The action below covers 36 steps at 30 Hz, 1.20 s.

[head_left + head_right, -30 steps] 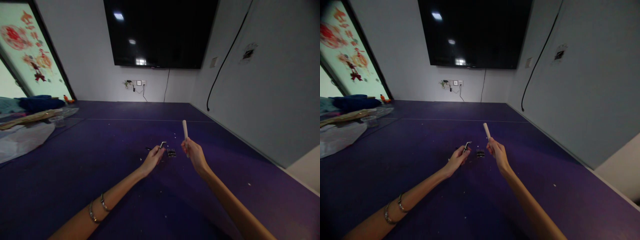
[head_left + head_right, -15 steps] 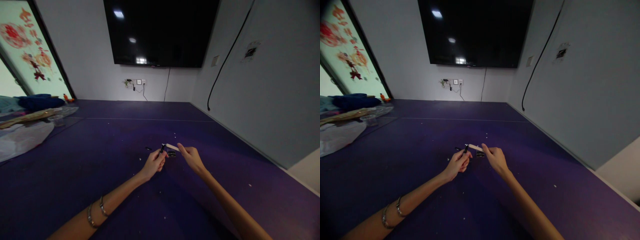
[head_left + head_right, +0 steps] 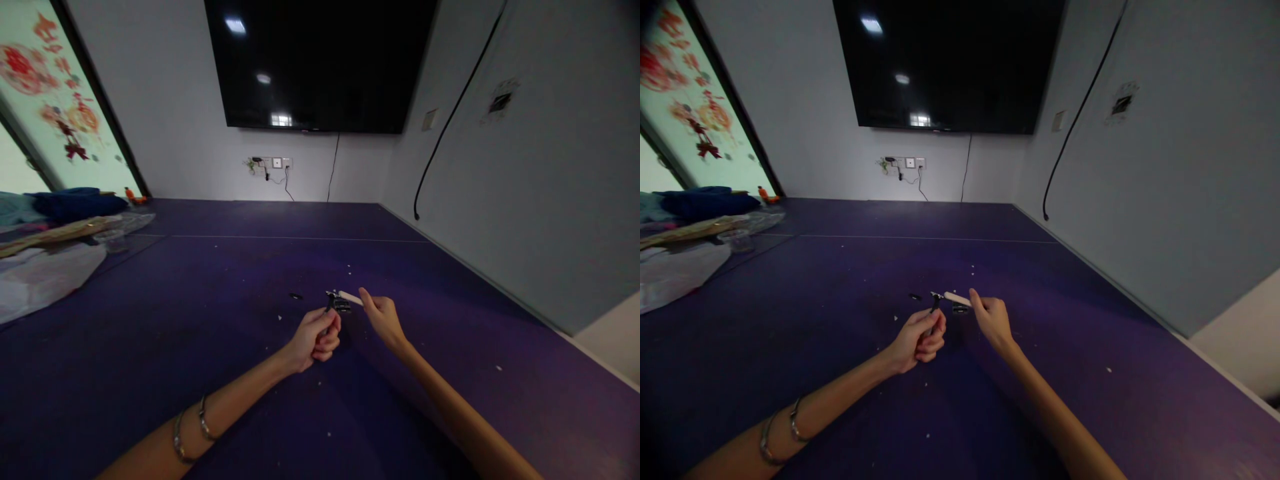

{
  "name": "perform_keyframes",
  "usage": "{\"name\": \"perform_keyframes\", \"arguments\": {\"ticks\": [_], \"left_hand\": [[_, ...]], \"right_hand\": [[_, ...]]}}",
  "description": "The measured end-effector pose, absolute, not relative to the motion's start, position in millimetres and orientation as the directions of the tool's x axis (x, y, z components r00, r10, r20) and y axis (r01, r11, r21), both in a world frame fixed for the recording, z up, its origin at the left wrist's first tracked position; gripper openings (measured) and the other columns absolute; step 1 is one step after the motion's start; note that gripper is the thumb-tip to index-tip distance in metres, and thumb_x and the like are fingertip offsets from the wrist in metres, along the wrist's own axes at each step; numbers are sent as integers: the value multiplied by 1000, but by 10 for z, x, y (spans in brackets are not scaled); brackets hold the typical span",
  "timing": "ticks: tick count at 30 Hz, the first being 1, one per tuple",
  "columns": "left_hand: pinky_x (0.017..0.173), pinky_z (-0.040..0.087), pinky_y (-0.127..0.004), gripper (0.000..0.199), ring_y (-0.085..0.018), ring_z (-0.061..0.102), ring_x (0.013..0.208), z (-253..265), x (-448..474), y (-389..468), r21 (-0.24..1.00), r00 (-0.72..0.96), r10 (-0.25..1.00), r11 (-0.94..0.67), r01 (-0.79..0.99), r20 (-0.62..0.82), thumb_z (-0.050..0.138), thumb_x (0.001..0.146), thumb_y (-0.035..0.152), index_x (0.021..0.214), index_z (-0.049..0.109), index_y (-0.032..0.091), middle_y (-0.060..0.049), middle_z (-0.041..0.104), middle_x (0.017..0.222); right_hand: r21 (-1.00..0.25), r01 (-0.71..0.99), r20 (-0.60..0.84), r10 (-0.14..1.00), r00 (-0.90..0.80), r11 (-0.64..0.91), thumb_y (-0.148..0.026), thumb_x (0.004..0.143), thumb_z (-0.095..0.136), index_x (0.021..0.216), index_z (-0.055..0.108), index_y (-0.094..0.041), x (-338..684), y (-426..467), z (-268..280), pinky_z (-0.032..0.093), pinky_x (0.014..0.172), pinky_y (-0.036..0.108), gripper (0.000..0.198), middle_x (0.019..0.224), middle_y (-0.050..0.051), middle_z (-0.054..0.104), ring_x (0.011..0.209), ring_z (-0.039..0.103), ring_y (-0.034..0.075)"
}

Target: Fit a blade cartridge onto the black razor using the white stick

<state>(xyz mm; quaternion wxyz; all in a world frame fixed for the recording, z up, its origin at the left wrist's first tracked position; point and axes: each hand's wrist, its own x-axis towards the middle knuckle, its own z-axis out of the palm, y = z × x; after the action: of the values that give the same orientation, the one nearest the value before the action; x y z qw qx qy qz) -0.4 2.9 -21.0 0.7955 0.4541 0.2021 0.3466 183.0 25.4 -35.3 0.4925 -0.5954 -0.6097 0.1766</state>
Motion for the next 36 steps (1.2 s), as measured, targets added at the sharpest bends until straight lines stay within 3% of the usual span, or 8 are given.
{"name": "perform_keyframes", "arguments": {"ticks": [10, 18, 23, 26, 29, 33, 36], "left_hand": [[27, 12, -13, 32, -4, 9, 34, -128, -48, -65, 723, 840, 543, 579, -377, 2, 40, 89, 45, 70, 45, 19, 9, 24, 44], [27, 12, -13, 31, -4, 10, 34, -131, -40, -67, 719, 835, 550, 574, -391, 15, 40, 89, 43, 70, 45, 19, 8, 23, 44], [28, 12, -13, 30, -5, 10, 34, -147, -41, -51, 748, 828, 560, 539, -388, 26, 39, 89, 42, 70, 44, 20, 9, 23, 44], [29, 13, -14, 27, -5, 12, 34, -173, -33, -5, 806, 787, 615, 442, -395, 48, 42, 88, 42, 72, 43, 20, 9, 24, 45], [33, 19, -16, 30, -5, 20, 35, -214, -26, 82, 905, 644, 758, 200, -376, 100, 51, 82, 46, 70, 43, 19, 9, 28, 45], [44, 25, -20, 42, -6, 28, 44, -235, -67, 210, 966, 457, 852, -200, -166, 255, 56, 76, 51, 56, 43, 17, 7, 32, 48], [48, 22, -21, 40, -7, 27, 50, -228, -111, 263, 944, 437, 846, -328, -28, 306, 57, 76, 47, 54, 46, 16, 5, 32, 52]], "right_hand": [[-833, 480, 412, 887, 207, 275, -57, 81, 39, 45, 26, -21, 1694, 201, -385, 16, 43, 25, 52, 46, -4, 23, 44, 21, 8], [-875, 408, 384, 886, 261, 259, -57, 80, 41, 47, 28, -21, 1669, 194, -369, 17, 42, 24, 51, 47, -4, 24, 45, 23, 8], [-859, 453, 382, 888, 256, 239, -57, 80, 41, 45, 30, -21, 1694, 215, -434, 18, 42, 25, 51, 46, -4, 25, 44, 24, 8], [-840, 487, 397, 883, 252, 238, -56, 80, 40, 45, 30, -20, 1769, 243, -421, 18, 43, 25, 51, 45, -4, 25, 44, 24, 9], [-793, 541, 447, 871, 202, 282, -53, 82, 40, 46, 32, -20, 1854, 240, -268, 19, 44, 25, 50, 45, -4, 27, 44, 26, 9], [-695, 649, 515, 844, 150, 309, -50, 82, 41, 45, 33, -19, 1969, 182, 25, 18, 45, 25, 49, 45, -3, 28, 44, 28, 9], [-598, 746, 560, 819, 127, 293, -48, 82, 42, 44, 33, -18, 1983, 94, 205, 18, 46, 26, 49, 44, -3, 28, 43, 28, 9]]}}
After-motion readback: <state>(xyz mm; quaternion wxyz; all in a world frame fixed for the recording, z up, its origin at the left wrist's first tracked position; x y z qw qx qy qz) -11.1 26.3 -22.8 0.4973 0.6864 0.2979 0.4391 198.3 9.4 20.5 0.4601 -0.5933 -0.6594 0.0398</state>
